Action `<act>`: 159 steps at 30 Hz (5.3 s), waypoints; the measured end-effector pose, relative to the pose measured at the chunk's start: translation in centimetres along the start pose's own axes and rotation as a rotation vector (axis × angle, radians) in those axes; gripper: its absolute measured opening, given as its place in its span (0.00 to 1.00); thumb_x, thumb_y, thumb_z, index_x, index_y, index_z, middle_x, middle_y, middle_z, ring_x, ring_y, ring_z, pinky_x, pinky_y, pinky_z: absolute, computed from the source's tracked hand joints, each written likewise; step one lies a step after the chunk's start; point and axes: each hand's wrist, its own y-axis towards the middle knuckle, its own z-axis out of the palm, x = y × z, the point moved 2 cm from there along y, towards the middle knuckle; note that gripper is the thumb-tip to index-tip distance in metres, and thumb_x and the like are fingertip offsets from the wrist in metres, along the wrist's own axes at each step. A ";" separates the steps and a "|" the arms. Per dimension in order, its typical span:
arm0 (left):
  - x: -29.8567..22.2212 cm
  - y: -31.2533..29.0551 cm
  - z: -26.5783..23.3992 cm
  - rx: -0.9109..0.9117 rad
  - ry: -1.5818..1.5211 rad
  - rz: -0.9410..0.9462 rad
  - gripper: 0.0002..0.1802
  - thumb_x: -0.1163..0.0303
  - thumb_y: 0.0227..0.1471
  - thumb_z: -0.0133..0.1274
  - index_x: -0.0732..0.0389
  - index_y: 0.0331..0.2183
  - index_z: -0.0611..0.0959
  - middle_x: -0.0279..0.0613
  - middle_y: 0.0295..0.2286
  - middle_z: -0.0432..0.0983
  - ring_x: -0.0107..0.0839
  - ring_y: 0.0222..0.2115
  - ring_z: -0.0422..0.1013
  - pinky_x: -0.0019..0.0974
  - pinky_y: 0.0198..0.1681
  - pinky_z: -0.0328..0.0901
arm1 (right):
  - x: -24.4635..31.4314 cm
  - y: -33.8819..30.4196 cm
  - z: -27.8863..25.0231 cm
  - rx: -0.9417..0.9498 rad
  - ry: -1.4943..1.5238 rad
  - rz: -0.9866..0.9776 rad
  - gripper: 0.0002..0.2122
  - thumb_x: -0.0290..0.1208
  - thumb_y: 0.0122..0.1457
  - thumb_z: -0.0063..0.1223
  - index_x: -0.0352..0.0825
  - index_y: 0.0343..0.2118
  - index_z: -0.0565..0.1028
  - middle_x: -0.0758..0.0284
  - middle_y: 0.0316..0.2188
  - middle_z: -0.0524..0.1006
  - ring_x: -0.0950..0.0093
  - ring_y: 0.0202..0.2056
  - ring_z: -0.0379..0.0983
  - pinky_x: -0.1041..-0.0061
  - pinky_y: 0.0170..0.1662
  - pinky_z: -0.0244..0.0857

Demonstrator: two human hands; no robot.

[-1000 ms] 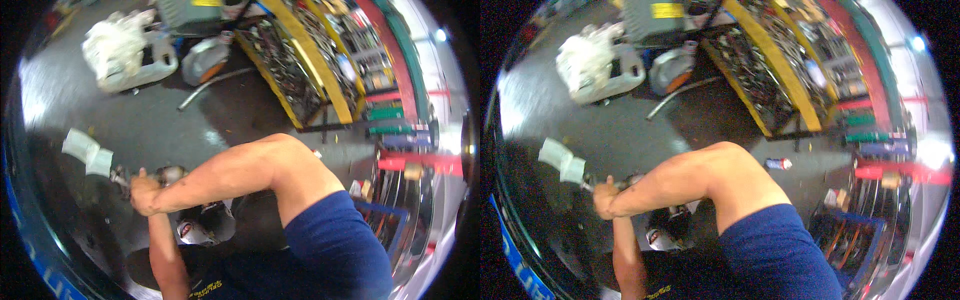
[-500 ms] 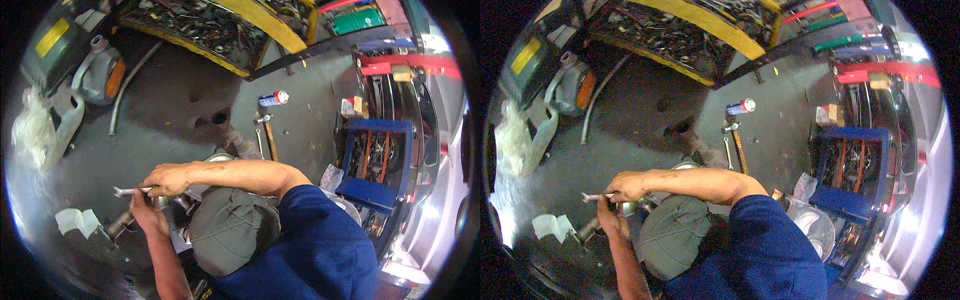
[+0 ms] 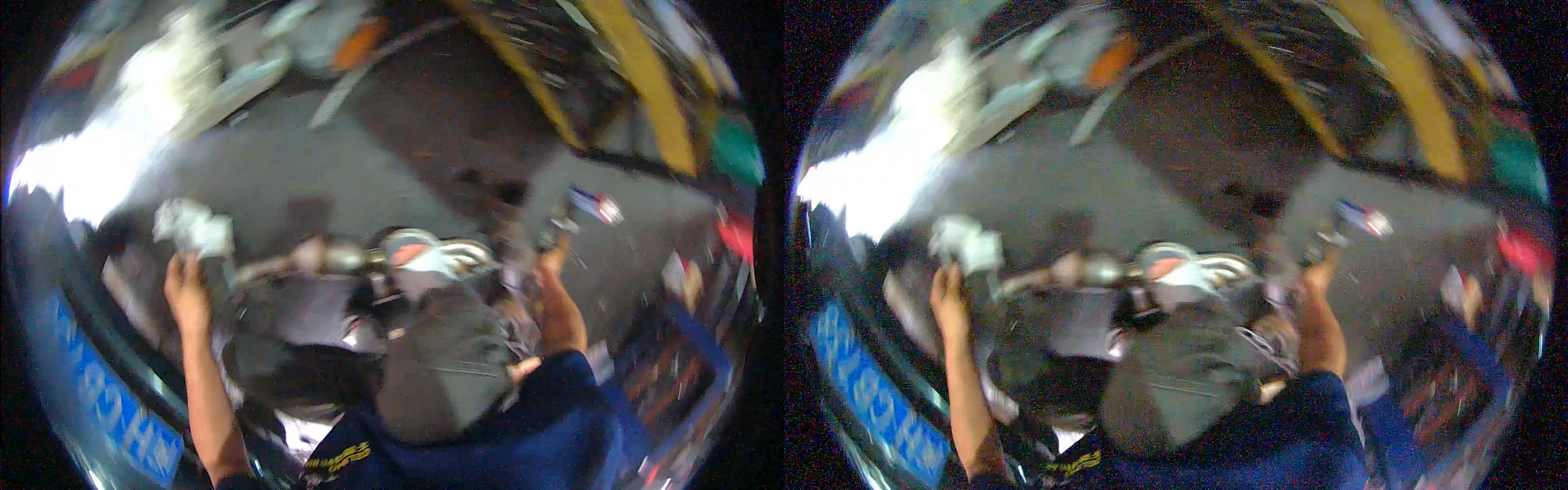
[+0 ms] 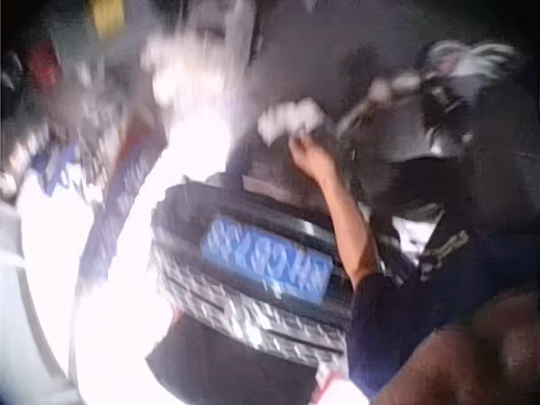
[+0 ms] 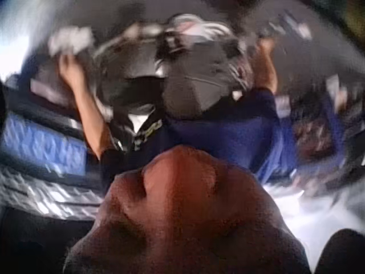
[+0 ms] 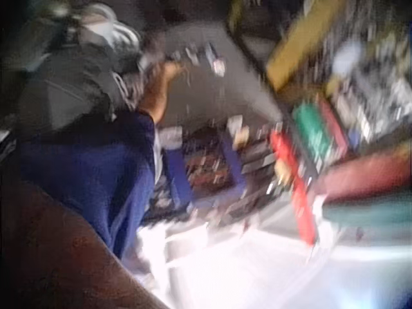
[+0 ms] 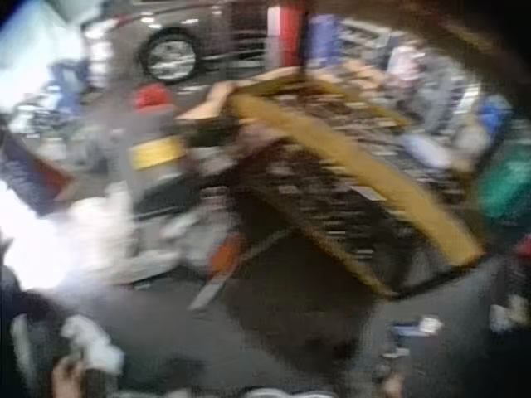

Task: The person loosens bolts on an exhaust pipe using two wrenches, sprays lubricant, wipes the pipe, and then installs it into the engine bay. The person handles the exhaust pipe, wrenches, and spray can.

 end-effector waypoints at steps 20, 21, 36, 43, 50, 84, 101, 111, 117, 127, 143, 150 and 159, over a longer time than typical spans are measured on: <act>12.8 -1.4 -3.6 0.113 -0.060 -0.265 0.18 0.58 0.66 0.51 0.64 0.36 0.82 0.29 0.22 0.68 0.20 0.23 0.63 0.31 0.27 0.57 | 51.4 -23.9 1.5 0.903 0.719 -0.738 0.12 0.29 0.65 0.52 0.32 0.48 0.78 0.65 0.40 0.81 0.77 0.35 0.77 0.77 0.39 0.72; 12.9 -1.4 -3.3 0.116 -0.064 -0.251 0.17 0.57 0.67 0.51 0.63 0.37 0.82 0.27 0.22 0.68 0.19 0.23 0.62 0.30 0.25 0.56 | 54.1 -26.4 4.8 1.178 0.793 -0.647 0.13 0.32 0.67 0.50 0.30 0.49 0.78 0.64 0.40 0.81 0.76 0.35 0.78 0.75 0.41 0.73; 12.2 -1.1 -2.5 0.088 -0.295 -0.470 0.15 0.59 0.69 0.47 0.59 0.38 0.82 0.23 0.19 0.62 0.16 0.16 0.54 0.27 0.17 0.48 | 62.3 -39.6 21.2 1.613 0.672 -0.438 0.13 0.35 0.66 0.41 0.34 0.36 0.77 0.65 0.30 0.80 0.75 0.25 0.75 0.75 0.28 0.67; 11.7 -1.1 -2.9 0.140 -0.304 -0.425 0.15 0.58 0.69 0.47 0.58 0.38 0.82 0.26 0.19 0.63 0.18 0.15 0.55 0.27 0.17 0.49 | 62.7 -39.2 22.7 1.668 0.677 -0.384 0.13 0.35 0.66 0.41 0.32 0.37 0.77 0.64 0.30 0.80 0.75 0.26 0.75 0.74 0.30 0.69; 9.2 -2.5 -1.5 0.111 -0.483 -0.569 0.18 0.57 0.69 0.47 0.61 0.47 0.80 0.30 0.19 0.66 0.22 0.15 0.58 0.29 0.18 0.54 | 60.0 -40.3 19.6 1.666 0.626 -0.532 0.12 0.31 0.65 0.43 0.28 0.39 0.77 0.61 0.32 0.80 0.73 0.31 0.80 0.75 0.35 0.74; 5.3 1.2 9.0 0.262 -2.285 -0.123 0.39 0.68 0.53 0.40 0.71 0.65 0.57 0.63 0.67 0.50 0.55 0.70 0.46 0.55 0.74 0.37 | 59.7 -39.6 16.0 1.316 0.470 -1.154 0.21 0.36 0.70 0.37 0.26 0.30 0.78 0.51 0.29 0.80 0.58 0.32 0.77 0.65 0.43 0.70; 2.0 4.1 11.4 -0.307 -1.806 -0.556 0.01 0.78 0.51 0.44 0.62 0.30 0.70 0.44 0.29 0.69 0.38 0.29 0.69 0.42 0.35 0.69 | 55.3 -40.2 13.9 0.973 0.596 -1.448 0.15 0.30 0.71 0.39 0.28 0.32 0.76 0.55 0.37 0.78 0.56 0.43 0.74 0.60 0.49 0.66; -0.2 1.1 9.2 -0.113 -1.682 -0.398 0.05 0.76 0.59 0.44 0.61 0.39 0.72 0.46 0.37 0.73 0.41 0.37 0.71 0.48 0.44 0.70 | 55.6 -39.6 9.7 1.129 0.470 -1.187 0.16 0.38 0.69 0.46 0.28 0.43 0.77 0.55 0.45 0.79 0.61 0.46 0.74 0.64 0.54 0.66; 1.6 0.0 8.3 0.071 -0.203 0.132 0.19 0.62 0.63 0.48 0.66 0.48 0.69 0.56 0.41 0.71 0.45 0.45 0.70 0.47 0.49 0.66 | 54.1 -38.2 10.7 1.578 0.093 -0.934 0.27 0.31 0.54 0.53 0.29 0.58 0.70 0.57 0.46 0.78 0.69 0.49 0.74 0.70 0.54 0.67; 3.6 3.9 -0.5 0.088 0.241 0.466 0.21 0.67 0.54 0.62 0.64 0.48 0.78 0.52 0.44 0.77 0.49 0.47 0.75 0.47 0.50 0.69 | 47.4 -33.5 16.3 1.505 0.355 -0.519 0.05 0.28 0.55 0.45 0.34 0.32 0.71 0.74 0.20 0.65 0.81 0.20 0.60 0.78 0.23 0.55; 7.6 9.2 -1.5 0.126 0.671 0.106 0.25 0.52 0.64 0.51 0.69 0.37 0.85 0.65 0.30 0.79 0.61 0.36 0.76 0.53 0.42 0.69 | 45.9 -30.6 17.6 1.364 0.266 -0.510 0.07 0.30 0.57 0.46 0.34 0.32 0.73 0.75 0.19 0.66 0.81 0.19 0.60 0.76 0.21 0.54; 7.4 8.2 -2.4 0.303 0.505 0.219 0.16 0.62 0.60 0.57 0.67 0.39 0.85 0.48 0.24 0.79 0.35 0.29 0.77 0.39 0.36 0.69 | 45.3 -30.3 17.8 1.307 0.260 -0.532 0.07 0.30 0.57 0.46 0.34 0.32 0.74 0.74 0.20 0.67 0.81 0.19 0.60 0.76 0.21 0.54; 7.0 10.2 -0.5 0.163 0.687 0.150 0.29 0.48 0.63 0.50 0.69 0.33 0.81 0.62 0.31 0.80 0.57 0.36 0.76 0.50 0.42 0.68 | 44.6 -30.3 18.2 1.342 0.209 -0.517 0.05 0.29 0.56 0.46 0.35 0.29 0.73 0.74 0.21 0.68 0.80 0.24 0.61 0.73 0.28 0.56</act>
